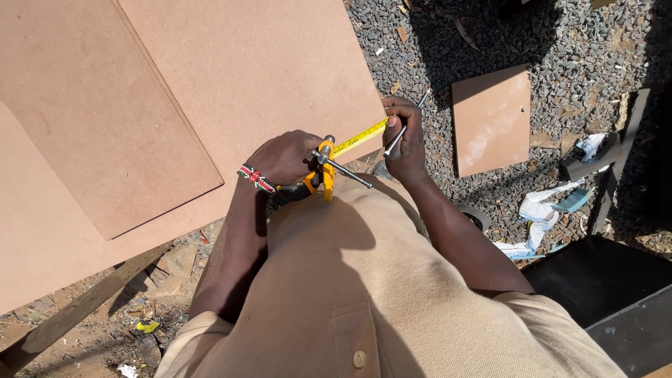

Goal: Measuring and marking wood panels using a tape measure and pencil for furniture construction

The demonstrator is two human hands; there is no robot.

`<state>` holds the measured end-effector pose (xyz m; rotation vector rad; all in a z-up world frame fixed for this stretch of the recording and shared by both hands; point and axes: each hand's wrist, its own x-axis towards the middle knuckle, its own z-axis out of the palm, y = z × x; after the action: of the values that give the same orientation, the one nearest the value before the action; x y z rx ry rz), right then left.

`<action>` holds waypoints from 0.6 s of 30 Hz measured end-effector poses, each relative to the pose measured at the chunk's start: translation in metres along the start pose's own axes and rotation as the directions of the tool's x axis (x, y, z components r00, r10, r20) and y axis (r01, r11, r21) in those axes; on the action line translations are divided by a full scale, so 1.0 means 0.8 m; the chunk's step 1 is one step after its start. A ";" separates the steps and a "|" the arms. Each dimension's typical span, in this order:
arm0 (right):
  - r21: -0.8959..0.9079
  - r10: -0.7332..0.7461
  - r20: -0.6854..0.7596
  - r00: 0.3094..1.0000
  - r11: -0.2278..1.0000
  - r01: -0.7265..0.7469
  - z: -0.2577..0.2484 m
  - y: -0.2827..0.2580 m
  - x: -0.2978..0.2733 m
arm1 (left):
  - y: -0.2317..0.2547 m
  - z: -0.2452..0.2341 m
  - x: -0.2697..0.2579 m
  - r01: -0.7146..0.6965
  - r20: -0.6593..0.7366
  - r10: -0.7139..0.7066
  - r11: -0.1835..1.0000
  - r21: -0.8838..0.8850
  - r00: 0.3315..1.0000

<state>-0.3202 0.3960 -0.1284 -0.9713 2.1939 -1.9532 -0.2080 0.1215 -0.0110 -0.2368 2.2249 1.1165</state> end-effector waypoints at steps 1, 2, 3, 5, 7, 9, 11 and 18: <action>0.000 -0.001 0.001 1.000 1.000 0.001 -0.001 0.000 0.001 | -0.001 0.001 0.001 -0.001 -0.001 0.001 1.000 0.000 1.000; 0.000 0.003 0.007 1.000 1.000 -0.003 -0.002 0.000 0.001 | -0.002 0.001 0.003 -0.001 -0.003 0.001 1.000 -0.006 1.000; 0.000 0.008 0.013 1.000 1.000 -0.008 -0.002 -0.001 0.000 | -0.003 0.003 0.003 0.000 -0.004 0.000 1.000 -0.012 1.000; -0.005 0.016 0.010 1.000 1.000 -0.016 -0.002 -0.004 0.000 | -0.002 0.003 0.000 0.006 -0.006 -0.006 1.000 -0.013 1.000; -0.009 0.024 0.007 1.000 1.000 -0.024 -0.003 -0.016 0.002 | -0.003 0.004 0.002 0.014 -0.009 -0.014 1.000 -0.013 1.000; -0.060 0.055 0.047 0.997 0.997 -0.052 -0.005 -0.036 0.008 | -0.007 0.005 0.008 0.014 -0.015 -0.014 1.000 0.005 1.000; -0.147 0.077 0.057 0.995 0.987 -0.068 -0.012 -0.067 0.020 | -0.008 0.007 0.007 0.015 -0.020 -0.015 1.000 0.014 1.000; -0.320 -0.108 0.021 0.994 0.941 0.109 -0.023 -0.139 0.065 | -0.019 0.012 0.016 0.010 -0.011 -0.010 1.000 0.026 1.000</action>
<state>-0.3240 0.3868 -0.0044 -1.1543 2.5630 -1.6595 -0.2069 0.1206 -0.0331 -0.2436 2.2436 1.0828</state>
